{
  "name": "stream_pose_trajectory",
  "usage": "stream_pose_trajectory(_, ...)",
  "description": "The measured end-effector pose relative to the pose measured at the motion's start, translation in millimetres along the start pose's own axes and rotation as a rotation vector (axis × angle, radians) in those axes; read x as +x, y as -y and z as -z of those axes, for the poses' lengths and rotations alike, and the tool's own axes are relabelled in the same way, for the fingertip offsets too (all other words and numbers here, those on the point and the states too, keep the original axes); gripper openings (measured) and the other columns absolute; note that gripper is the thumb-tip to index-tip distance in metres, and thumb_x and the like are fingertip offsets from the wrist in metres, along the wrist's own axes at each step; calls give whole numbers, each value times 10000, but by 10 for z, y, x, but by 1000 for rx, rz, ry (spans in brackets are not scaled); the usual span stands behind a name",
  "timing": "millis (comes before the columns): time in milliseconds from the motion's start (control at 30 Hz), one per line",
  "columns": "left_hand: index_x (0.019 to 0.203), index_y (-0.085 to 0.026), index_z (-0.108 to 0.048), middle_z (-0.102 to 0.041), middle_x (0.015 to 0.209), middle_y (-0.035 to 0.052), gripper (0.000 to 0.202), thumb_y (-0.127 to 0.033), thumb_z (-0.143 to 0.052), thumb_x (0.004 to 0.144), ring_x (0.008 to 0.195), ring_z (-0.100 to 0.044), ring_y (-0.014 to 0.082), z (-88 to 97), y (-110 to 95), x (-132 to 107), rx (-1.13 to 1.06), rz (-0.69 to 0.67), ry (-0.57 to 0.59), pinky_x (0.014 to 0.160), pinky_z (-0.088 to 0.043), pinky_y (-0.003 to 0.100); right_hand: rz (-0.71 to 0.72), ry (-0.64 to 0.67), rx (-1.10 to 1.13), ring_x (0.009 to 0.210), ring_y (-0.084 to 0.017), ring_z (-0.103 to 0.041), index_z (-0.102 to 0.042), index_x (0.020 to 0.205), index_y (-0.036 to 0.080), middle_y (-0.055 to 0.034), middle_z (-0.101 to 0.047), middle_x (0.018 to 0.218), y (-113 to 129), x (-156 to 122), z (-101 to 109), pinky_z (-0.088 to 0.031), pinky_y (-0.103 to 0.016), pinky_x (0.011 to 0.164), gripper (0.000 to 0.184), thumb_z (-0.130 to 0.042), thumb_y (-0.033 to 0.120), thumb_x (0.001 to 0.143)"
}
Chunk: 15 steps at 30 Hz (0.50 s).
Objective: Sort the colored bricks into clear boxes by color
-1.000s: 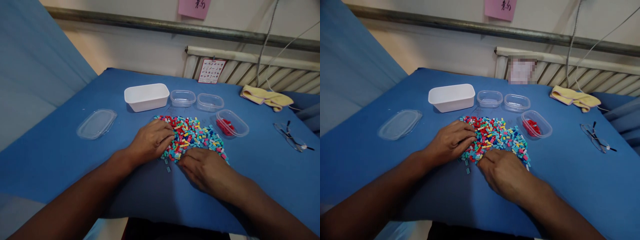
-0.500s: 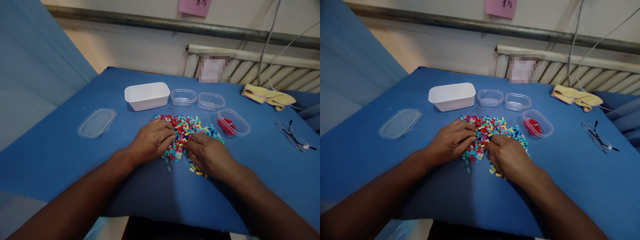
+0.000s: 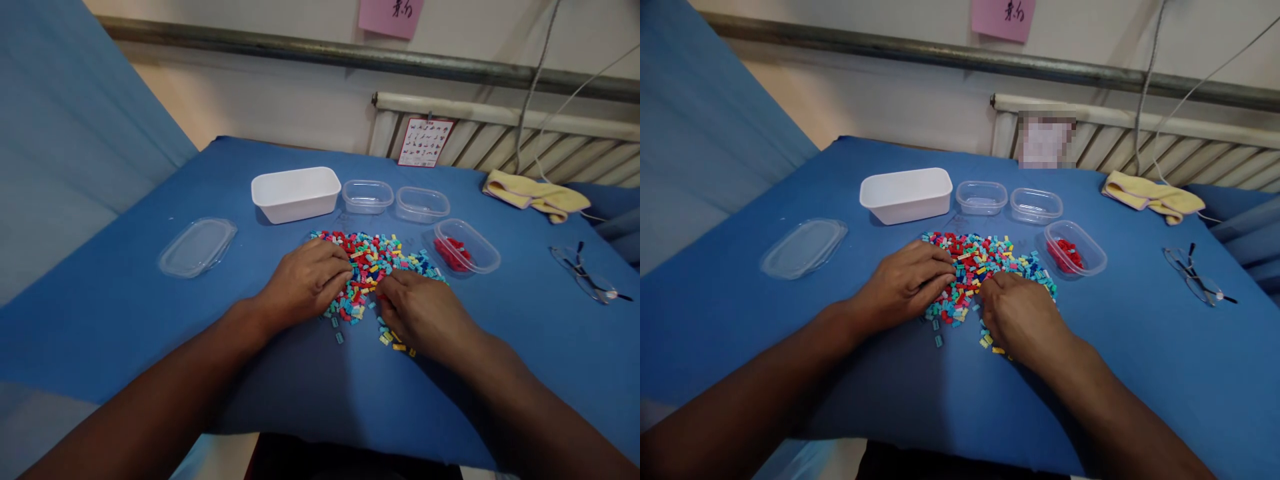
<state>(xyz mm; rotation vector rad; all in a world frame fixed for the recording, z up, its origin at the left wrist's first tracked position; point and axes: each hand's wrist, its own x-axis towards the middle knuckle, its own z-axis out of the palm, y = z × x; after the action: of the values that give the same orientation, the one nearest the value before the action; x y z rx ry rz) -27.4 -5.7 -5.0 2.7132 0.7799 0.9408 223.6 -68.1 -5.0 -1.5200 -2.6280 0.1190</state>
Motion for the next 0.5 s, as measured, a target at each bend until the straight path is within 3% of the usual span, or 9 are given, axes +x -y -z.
stream_pose_trajectory(100, 1035, -181, -782, -780, 1043, 88, 164, -235, -630, 1064, 958, -717, 213, 11, -2, 5, 3, 5, 0, 897, -581, 398, 41, -94, 45, 840, -228, -680, -709, 989, 195, -68, -716, 924, -40, -30, 27, -439, -343, 695, 131, -583, 172, 1011)
stream_pose_trajectory(200, 1030, -179, -784, -783, 1055, 92, 156, -230, -639, 1059, 967, -721, 215, 22, -10, 15, 11, 15, -3, 898, -582, 393, 25, -284, 143, 915, -236, -710, -725, 1106, 214, -83, -751, 1014, -193, -98, 152, -498, -350, 765, 158, -580, 207, 1043)
stream_pose_trajectory(333, 1028, -175, -782, -782, 1051, 92, 152, -222, -640, 1057, 968, -723, 213, 25, -13, 20, 12, 9, 13, 899, -587, 387, -241, -583, 68, 846, -246, -705, -743, 1112, 235, -89, -766, 1033, -590, -214, 296, -517, -384, 756, 159, -624, 288, 1021)
stream_pose_trajectory(400, 1029, -175, -780, -782, 1046, 90, 147, -214, -641, 1056, 970, -725, 212, 17, -2, 12, 13, -4, 12, 905, -588, 385, -365, -648, 0, 788, -251, -689, -764, 1118, 218, -98, -763, 997, -812, -267, 280, -504, -393, 714, 201, -637, 310, 994)
stream_pose_trajectory(500, 1035, -169, -780, -784, 1055, 97, 135, -197, -649, 1049, 981, -730, 213, 2, 26, -9, 16, -18, -1, 920, -590, 388, -400, -585, -17, 834, -281, -709, -766, 1231, 205, -120, -780, 1046, -1035, -318, 194, -525, -409, 718, 308, -623, 375, 1017)
